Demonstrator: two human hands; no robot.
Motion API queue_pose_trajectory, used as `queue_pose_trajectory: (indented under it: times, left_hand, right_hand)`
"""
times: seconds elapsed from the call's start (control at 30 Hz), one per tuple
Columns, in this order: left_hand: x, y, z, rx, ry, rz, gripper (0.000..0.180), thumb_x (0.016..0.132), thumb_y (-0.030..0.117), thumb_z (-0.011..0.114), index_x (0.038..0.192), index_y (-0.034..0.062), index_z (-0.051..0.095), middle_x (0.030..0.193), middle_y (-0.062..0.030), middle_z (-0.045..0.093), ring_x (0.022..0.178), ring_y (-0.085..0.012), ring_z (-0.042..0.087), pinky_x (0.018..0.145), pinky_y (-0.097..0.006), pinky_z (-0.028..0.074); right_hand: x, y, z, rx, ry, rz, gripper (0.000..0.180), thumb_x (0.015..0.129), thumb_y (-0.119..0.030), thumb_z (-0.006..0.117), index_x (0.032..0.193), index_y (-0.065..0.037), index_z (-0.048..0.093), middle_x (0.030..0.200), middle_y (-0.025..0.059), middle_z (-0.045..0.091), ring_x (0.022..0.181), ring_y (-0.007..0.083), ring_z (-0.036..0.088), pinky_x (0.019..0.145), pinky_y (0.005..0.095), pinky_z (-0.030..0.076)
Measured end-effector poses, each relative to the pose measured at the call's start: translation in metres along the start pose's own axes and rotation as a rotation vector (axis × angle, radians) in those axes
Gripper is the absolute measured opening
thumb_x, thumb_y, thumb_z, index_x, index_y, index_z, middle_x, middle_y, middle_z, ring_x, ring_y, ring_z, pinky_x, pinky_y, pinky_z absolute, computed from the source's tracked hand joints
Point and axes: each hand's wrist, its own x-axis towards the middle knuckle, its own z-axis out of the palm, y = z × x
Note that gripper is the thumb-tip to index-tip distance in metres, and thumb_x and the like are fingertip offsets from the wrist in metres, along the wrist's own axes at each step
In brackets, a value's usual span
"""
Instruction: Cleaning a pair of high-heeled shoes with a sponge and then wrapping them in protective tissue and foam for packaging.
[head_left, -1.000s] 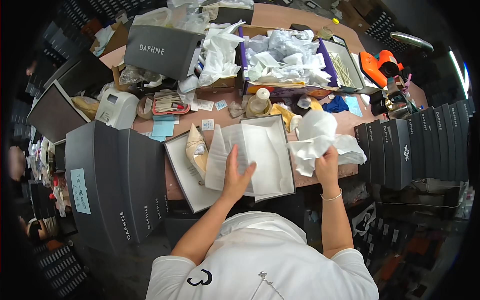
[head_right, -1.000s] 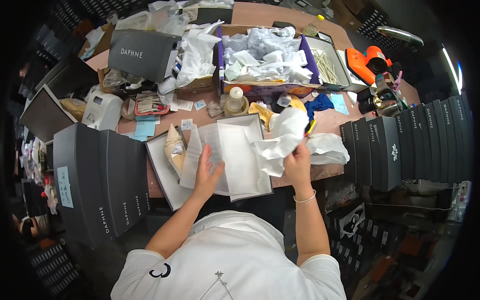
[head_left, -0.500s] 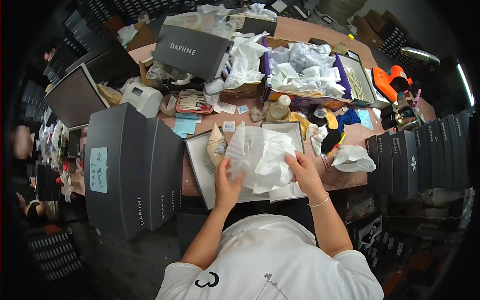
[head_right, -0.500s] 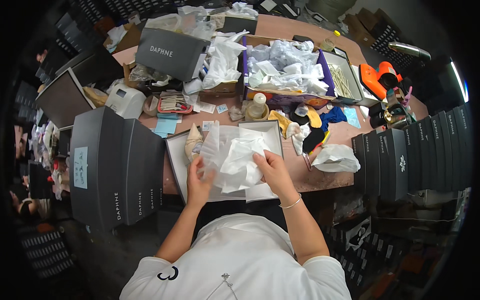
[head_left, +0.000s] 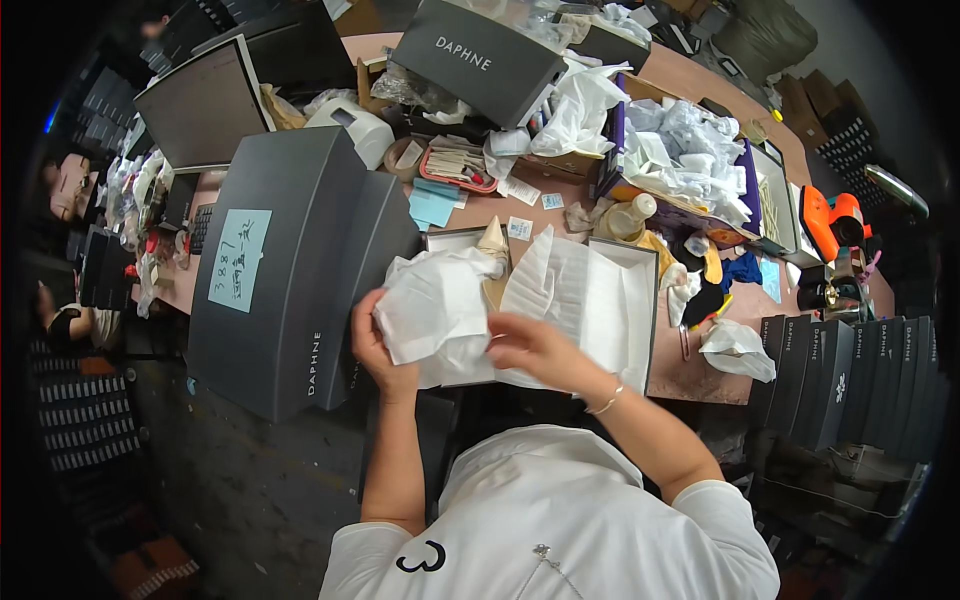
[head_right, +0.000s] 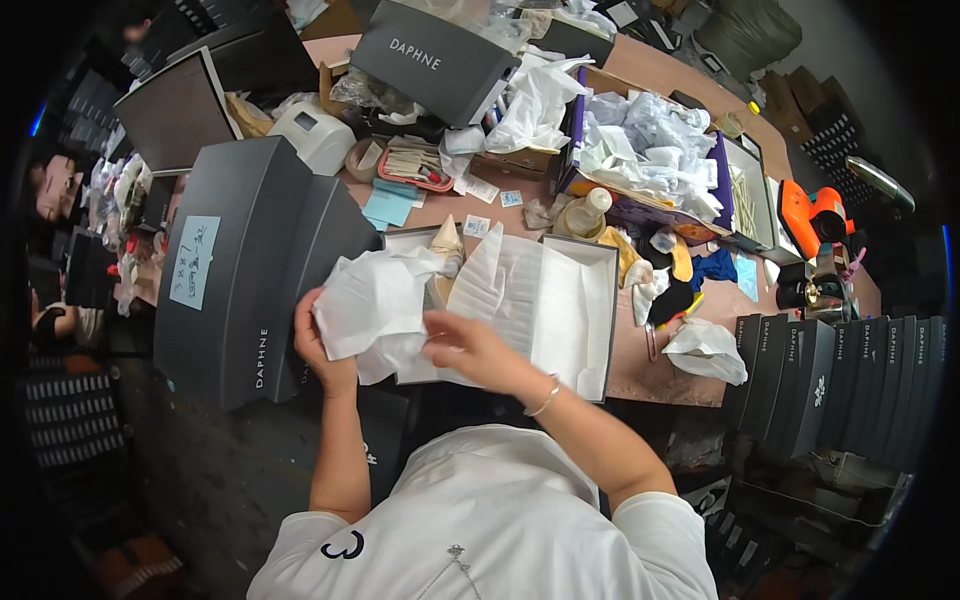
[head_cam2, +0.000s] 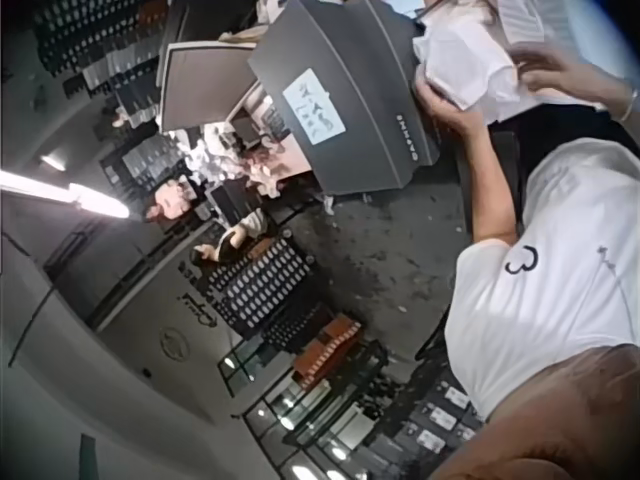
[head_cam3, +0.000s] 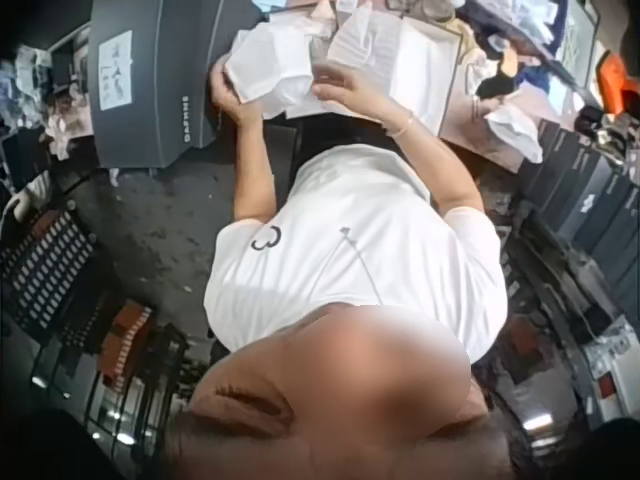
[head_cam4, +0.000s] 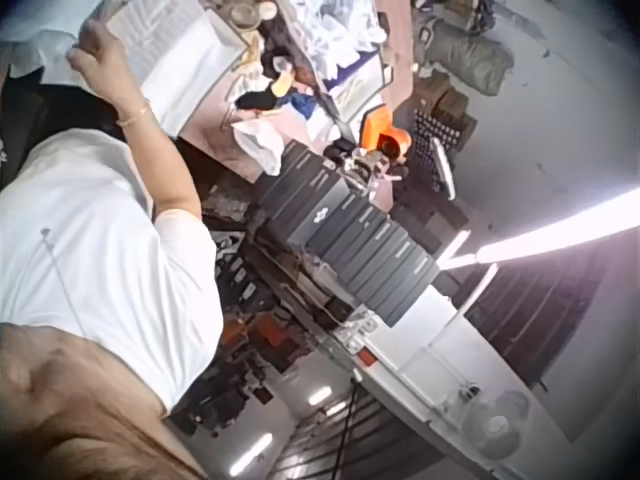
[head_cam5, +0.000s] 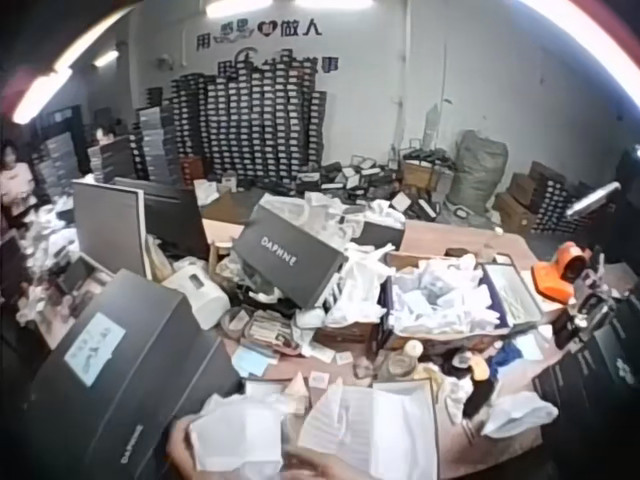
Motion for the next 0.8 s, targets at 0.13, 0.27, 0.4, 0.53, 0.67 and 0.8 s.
queue_pose_trajectory:
  times: [0.13, 0.27, 0.4, 0.53, 0.67, 0.8]
  left_hand:
    - [-0.005, -0.001, 0.002, 0.301, -0.099, 0.079, 0.023, 0.078, 0.007, 0.065, 0.097, -0.0067, 0.06, 0.101, -0.0139, 0.059, 0.091, -0.0262, 0.06, 0.079, -0.033, 0.048]
    - [-0.012, -0.013, -0.007, 0.443, -0.302, -0.008, 0.019, 0.077, 0.005, 0.063, 0.092, -0.0064, 0.063, 0.095, -0.0166, 0.059, 0.086, -0.0333, 0.06, 0.075, -0.036, 0.048]
    - [-0.017, -0.015, 0.01, 0.282, -0.317, -0.123, 0.029, 0.079, -0.001, 0.058, 0.108, -0.0008, 0.064, 0.094, -0.0187, 0.062, 0.088, -0.0383, 0.062, 0.076, -0.039, 0.049]
    - [-0.009, -0.029, 0.011, 0.367, -0.445, -0.111, 0.032, 0.078, 0.002, 0.06, 0.109, 0.0041, 0.066, 0.097, -0.0181, 0.063, 0.09, -0.0377, 0.062, 0.077, -0.04, 0.049]
    - [-0.001, -0.038, 0.015, 0.427, -0.511, -0.089, 0.028, 0.076, 0.006, 0.062, 0.104, 0.0026, 0.066, 0.097, -0.0194, 0.063, 0.09, -0.0373, 0.062, 0.076, -0.039, 0.05]
    - [0.014, -0.051, 0.044, 0.114, -0.408, -0.355, 0.027, 0.078, 0.004, 0.065, 0.105, 0.0028, 0.065, 0.094, -0.0139, 0.065, 0.088, -0.0268, 0.064, 0.073, -0.033, 0.051]
  right_hand:
    - [0.024, 0.075, 0.012, -1.077, 0.194, -0.229, 0.081, 0.077, -0.024, 0.076, 0.139, 0.001, 0.031, 0.135, 0.0237, 0.041, 0.116, 0.0321, 0.05, 0.093, 0.0442, 0.046]
    - [0.018, 0.101, -0.027, -0.858, 0.194, 0.016, 0.08, 0.071, -0.029, 0.078, 0.132, 0.004, 0.038, 0.13, 0.0307, 0.043, 0.12, 0.0443, 0.044, 0.101, 0.0441, 0.039]
    - [0.038, 0.129, -0.032, -0.931, 0.233, -0.045, 0.055, 0.07, -0.031, 0.079, 0.108, 0.004, 0.06, 0.128, 0.0278, 0.046, 0.118, 0.0417, 0.046, 0.098, 0.0443, 0.042]
    - [0.04, 0.103, -0.027, -0.578, 0.337, -0.147, 0.038, 0.073, -0.025, 0.076, 0.093, 0.006, 0.065, 0.13, 0.0259, 0.047, 0.115, 0.0355, 0.051, 0.096, 0.0395, 0.043]
    - [-0.009, 0.009, -0.059, -0.139, 0.4, -0.088, 0.031, 0.077, -0.018, 0.072, 0.096, 0.005, 0.063, 0.123, 0.0165, 0.055, 0.102, 0.0212, 0.056, 0.085, 0.0307, 0.046]
    - [-0.091, -0.056, -0.091, 0.055, 0.235, -0.149, 0.03, 0.074, -0.02, 0.075, 0.088, 0.001, 0.059, 0.107, 0.0108, 0.062, 0.092, 0.0146, 0.056, 0.081, 0.027, 0.045]
